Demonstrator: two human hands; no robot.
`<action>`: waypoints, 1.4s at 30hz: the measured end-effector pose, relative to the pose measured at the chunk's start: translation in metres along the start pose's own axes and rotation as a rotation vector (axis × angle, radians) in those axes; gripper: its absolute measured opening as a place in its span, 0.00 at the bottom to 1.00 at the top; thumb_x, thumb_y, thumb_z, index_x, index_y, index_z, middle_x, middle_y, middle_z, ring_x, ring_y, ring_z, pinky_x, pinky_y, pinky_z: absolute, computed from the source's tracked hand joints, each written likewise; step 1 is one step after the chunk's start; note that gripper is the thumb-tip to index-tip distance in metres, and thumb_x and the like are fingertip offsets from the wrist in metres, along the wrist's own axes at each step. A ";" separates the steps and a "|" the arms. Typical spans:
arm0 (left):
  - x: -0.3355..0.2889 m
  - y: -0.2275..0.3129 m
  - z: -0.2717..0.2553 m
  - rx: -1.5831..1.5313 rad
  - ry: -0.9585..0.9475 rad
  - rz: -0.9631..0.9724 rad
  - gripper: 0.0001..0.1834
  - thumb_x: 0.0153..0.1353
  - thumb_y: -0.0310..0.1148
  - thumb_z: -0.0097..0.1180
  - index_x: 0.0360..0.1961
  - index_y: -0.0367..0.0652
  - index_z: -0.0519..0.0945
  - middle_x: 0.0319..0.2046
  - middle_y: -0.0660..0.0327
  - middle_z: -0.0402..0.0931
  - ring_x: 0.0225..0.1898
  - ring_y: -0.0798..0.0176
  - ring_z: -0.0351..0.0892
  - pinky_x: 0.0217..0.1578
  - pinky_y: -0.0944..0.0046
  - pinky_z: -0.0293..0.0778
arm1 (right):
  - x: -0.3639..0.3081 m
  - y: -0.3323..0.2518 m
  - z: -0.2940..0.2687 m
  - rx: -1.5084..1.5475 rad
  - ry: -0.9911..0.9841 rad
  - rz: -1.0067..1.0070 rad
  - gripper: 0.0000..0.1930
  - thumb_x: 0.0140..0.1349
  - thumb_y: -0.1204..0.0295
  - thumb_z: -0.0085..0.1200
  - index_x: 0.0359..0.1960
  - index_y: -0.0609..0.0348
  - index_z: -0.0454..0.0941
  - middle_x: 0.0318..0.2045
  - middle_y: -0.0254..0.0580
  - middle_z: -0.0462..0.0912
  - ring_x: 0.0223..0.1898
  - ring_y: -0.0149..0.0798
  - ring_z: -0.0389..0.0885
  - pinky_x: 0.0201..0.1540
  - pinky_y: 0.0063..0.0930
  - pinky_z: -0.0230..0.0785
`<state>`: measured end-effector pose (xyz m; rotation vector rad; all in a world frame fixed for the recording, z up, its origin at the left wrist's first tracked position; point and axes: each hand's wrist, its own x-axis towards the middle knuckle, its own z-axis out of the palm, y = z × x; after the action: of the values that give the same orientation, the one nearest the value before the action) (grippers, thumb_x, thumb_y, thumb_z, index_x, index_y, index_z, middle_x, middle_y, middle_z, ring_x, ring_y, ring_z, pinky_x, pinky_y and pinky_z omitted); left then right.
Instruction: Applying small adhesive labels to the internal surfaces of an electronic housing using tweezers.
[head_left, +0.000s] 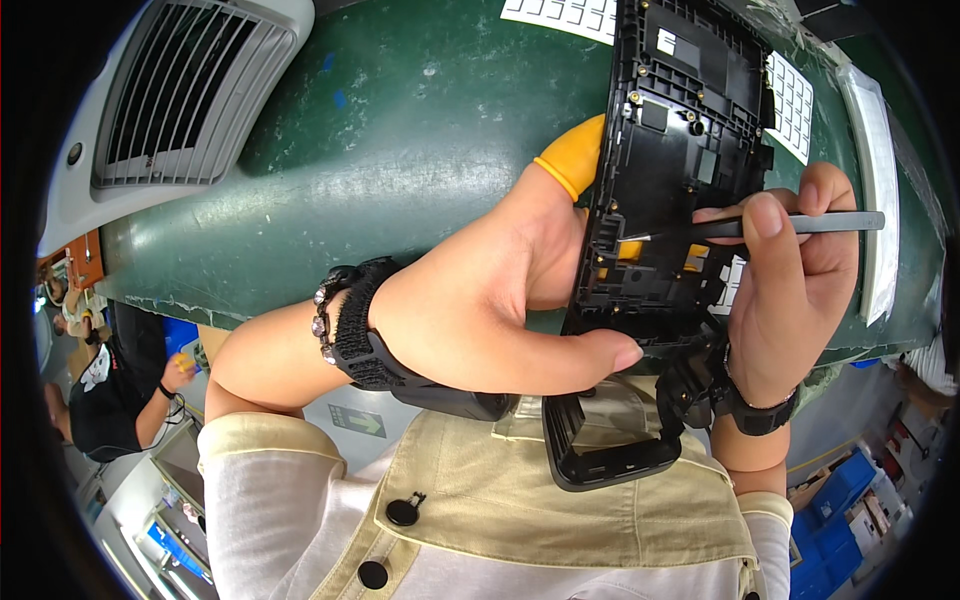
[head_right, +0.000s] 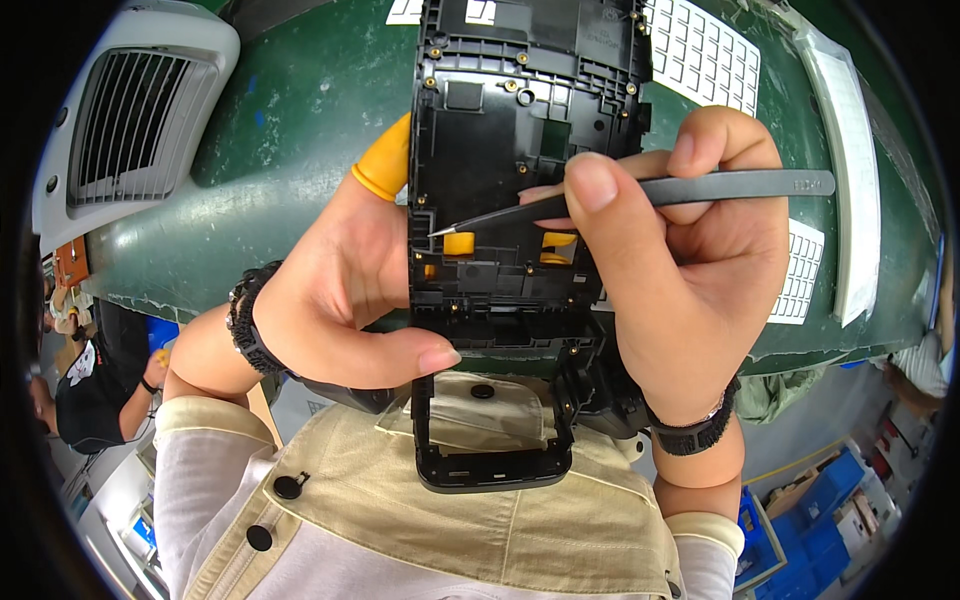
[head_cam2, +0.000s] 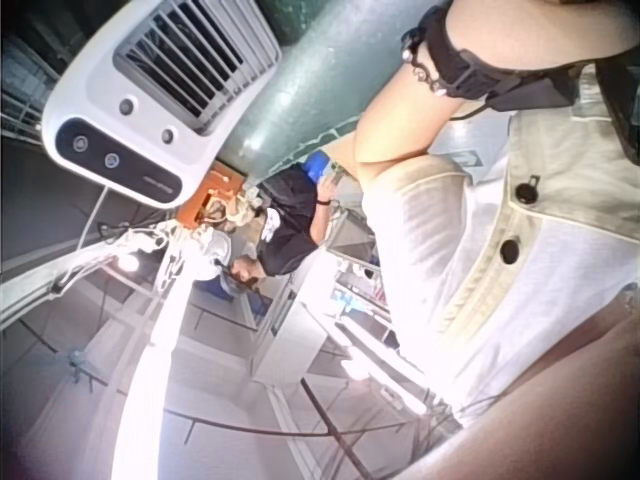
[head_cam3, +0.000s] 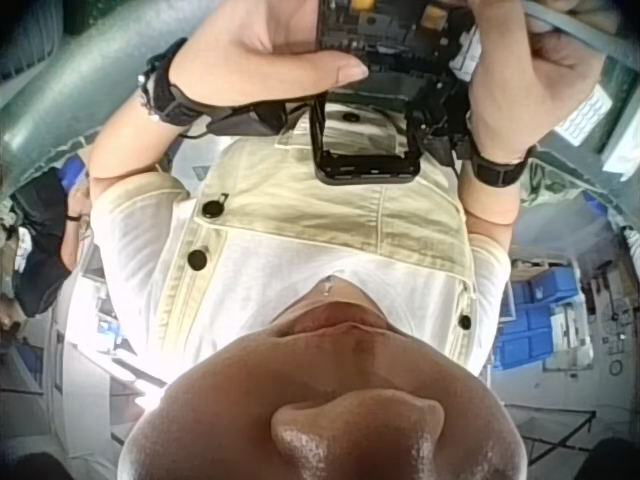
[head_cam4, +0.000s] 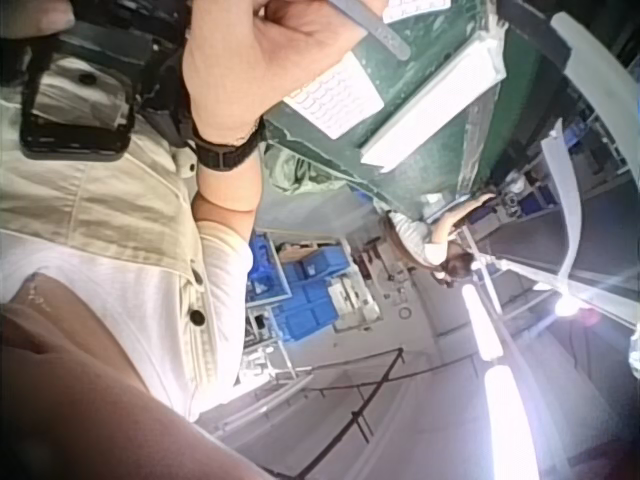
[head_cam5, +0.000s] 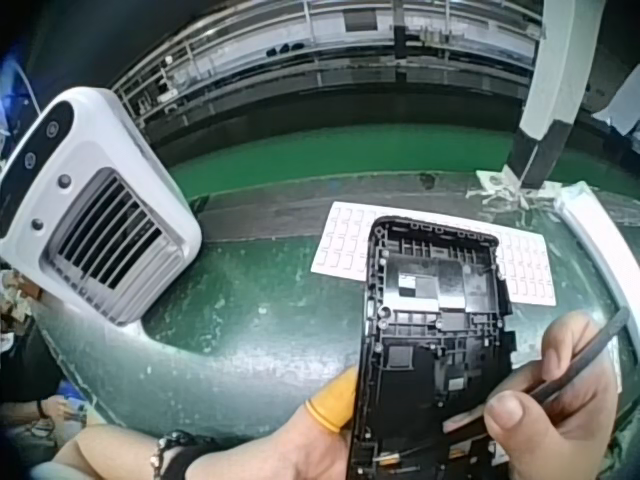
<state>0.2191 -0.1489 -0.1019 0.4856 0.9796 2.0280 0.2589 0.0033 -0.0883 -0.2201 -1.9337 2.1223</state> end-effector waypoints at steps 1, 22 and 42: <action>0.000 0.000 0.000 -0.001 0.000 0.000 0.47 0.36 0.14 0.44 0.57 0.46 0.36 0.54 0.50 0.52 0.56 0.56 0.53 0.52 0.58 0.55 | 0.000 0.000 0.000 -0.001 0.000 0.000 0.09 0.52 0.79 0.44 0.32 0.60 0.57 0.19 0.34 0.67 0.22 0.25 0.69 0.31 0.24 0.70; 0.000 -0.002 -0.002 -0.053 -0.024 0.029 0.47 0.36 0.13 0.44 0.57 0.49 0.36 0.54 0.47 0.49 0.56 0.51 0.51 0.52 0.52 0.53 | 0.001 0.001 -0.001 0.006 0.057 0.000 0.08 0.53 0.78 0.43 0.31 0.60 0.57 0.18 0.35 0.68 0.21 0.27 0.71 0.31 0.23 0.69; 0.000 -0.004 -0.004 -0.034 -0.055 0.059 0.47 0.36 0.13 0.43 0.57 0.49 0.35 0.54 0.46 0.48 0.56 0.49 0.50 0.52 0.51 0.54 | 0.001 0.005 -0.006 -0.049 0.012 -0.041 0.08 0.53 0.78 0.42 0.32 0.61 0.56 0.18 0.35 0.67 0.21 0.28 0.72 0.32 0.23 0.69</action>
<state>0.2191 -0.1492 -0.1075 0.5545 0.9059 2.0692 0.2592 0.0091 -0.0939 -0.2004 -1.9681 2.0448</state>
